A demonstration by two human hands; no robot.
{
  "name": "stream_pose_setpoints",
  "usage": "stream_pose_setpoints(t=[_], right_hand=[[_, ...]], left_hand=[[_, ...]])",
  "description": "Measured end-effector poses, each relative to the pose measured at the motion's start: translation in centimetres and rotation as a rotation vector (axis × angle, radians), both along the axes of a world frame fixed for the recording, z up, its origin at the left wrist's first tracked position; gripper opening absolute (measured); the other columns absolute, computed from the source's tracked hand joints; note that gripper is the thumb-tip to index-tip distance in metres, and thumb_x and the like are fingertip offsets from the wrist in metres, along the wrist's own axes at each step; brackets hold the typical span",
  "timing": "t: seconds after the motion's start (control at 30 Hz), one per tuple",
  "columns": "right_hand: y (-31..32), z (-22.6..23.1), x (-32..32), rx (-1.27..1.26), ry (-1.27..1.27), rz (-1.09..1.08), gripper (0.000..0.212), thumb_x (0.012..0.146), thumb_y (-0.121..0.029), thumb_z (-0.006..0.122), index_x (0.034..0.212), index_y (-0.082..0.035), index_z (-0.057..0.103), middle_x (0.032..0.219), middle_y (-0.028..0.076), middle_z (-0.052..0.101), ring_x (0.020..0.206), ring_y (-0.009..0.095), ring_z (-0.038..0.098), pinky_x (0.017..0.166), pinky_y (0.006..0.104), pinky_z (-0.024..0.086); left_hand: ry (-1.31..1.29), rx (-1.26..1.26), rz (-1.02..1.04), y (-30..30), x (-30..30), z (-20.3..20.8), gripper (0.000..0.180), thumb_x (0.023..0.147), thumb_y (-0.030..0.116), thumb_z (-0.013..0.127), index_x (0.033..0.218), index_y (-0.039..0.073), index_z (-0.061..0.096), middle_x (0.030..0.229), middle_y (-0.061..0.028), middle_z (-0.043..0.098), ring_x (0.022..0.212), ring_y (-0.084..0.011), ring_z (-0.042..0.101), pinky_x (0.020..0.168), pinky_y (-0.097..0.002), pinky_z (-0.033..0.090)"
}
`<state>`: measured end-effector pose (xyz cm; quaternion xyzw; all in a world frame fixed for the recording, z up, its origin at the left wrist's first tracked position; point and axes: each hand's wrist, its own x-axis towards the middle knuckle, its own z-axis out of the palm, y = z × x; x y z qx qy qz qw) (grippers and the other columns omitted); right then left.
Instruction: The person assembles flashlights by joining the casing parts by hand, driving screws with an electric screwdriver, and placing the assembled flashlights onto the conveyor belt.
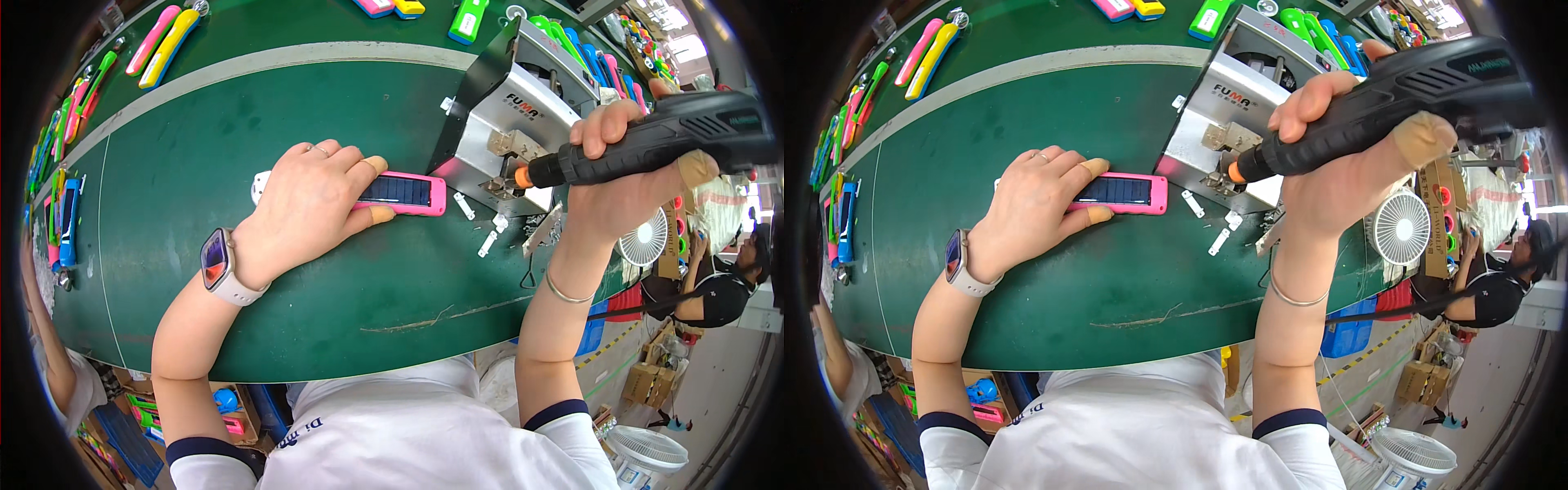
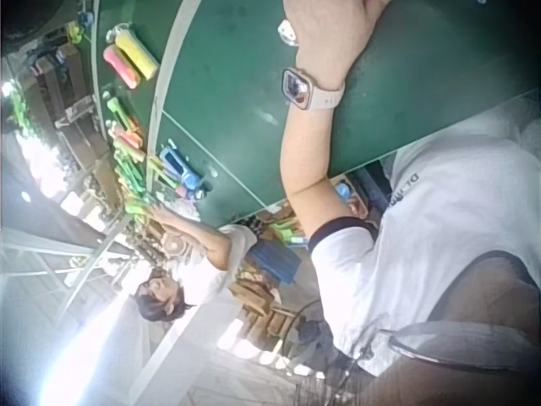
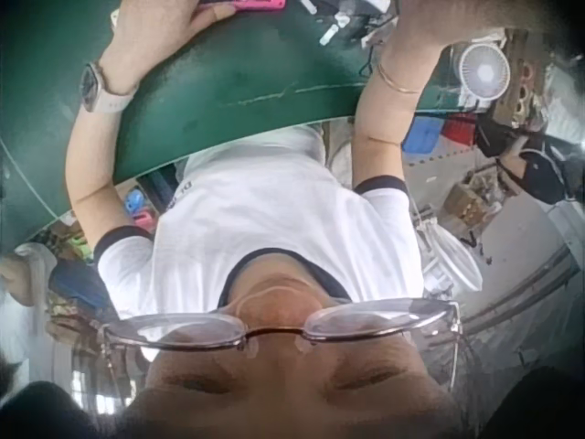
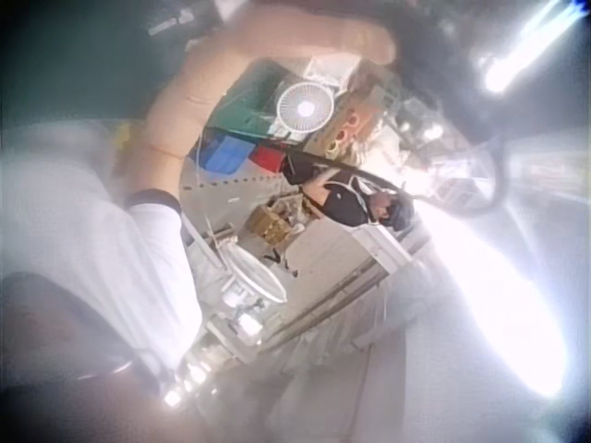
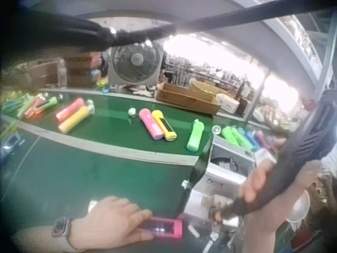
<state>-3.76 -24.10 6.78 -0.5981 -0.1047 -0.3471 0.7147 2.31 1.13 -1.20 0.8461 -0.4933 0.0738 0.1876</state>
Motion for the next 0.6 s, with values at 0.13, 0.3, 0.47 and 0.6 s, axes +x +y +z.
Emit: stream_pose_setpoints(t=[0.13,0.3,0.47,0.6], right_hand=[[1.2,-1.5,-1.4,0.096,-0.117,0.358,0.095,0.079,-0.081,0.039,0.141,-0.009,0.031,0.072,0.004,0.048,0.054,0.013,0.045,0.056,0.0306,0.041],[4.0,-3.8,-1.8,0.069,-0.218,0.306,0.107,0.070,-0.087,0.043,0.141,-0.008,0.027,0.070,0.009,0.051,0.051,0.018,0.049,0.054,0.0348,0.046],[3.8,-4.5,-1.3,0.026,-0.198,0.332,0.103,0.074,-0.087,0.035,0.140,-0.009,0.029,0.072,0.008,0.049,0.052,0.018,0.047,0.052,0.0347,0.045],[4.1,-4.2,-1.9,0.110,-0.200,0.326,0.112,0.064,-0.088,0.051,0.139,-0.008,0.027,0.072,0.013,0.054,0.052,0.022,0.053,0.055,0.0372,0.049]], left_hand=[[-0.009,-0.010,0.003,-0.1,0.0,-0.3,0.043,0.073,0.034,0.075,0.105,0.008,0.062,0.087,-0.0060,0.062,0.079,-0.0233,0.059,0.070,-0.0350,0.046],[-0.032,-0.024,-0.005,-0.1,0.1,-0.2,0.042,0.073,0.034,0.075,0.104,0.008,0.062,0.086,-0.0057,0.062,0.079,-0.0234,0.060,0.069,-0.0353,0.046],[-0.031,-0.021,0.007,-0.1,0.1,-0.4,0.042,0.073,0.034,0.075,0.104,0.008,0.062,0.085,-0.0055,0.062,0.079,-0.0233,0.060,0.070,-0.0350,0.046],[-0.028,-0.018,0.008,-0.2,0.1,-0.4,0.041,0.073,0.034,0.075,0.103,0.009,0.062,0.085,-0.0053,0.061,0.079,-0.0230,0.060,0.070,-0.0348,0.047]])
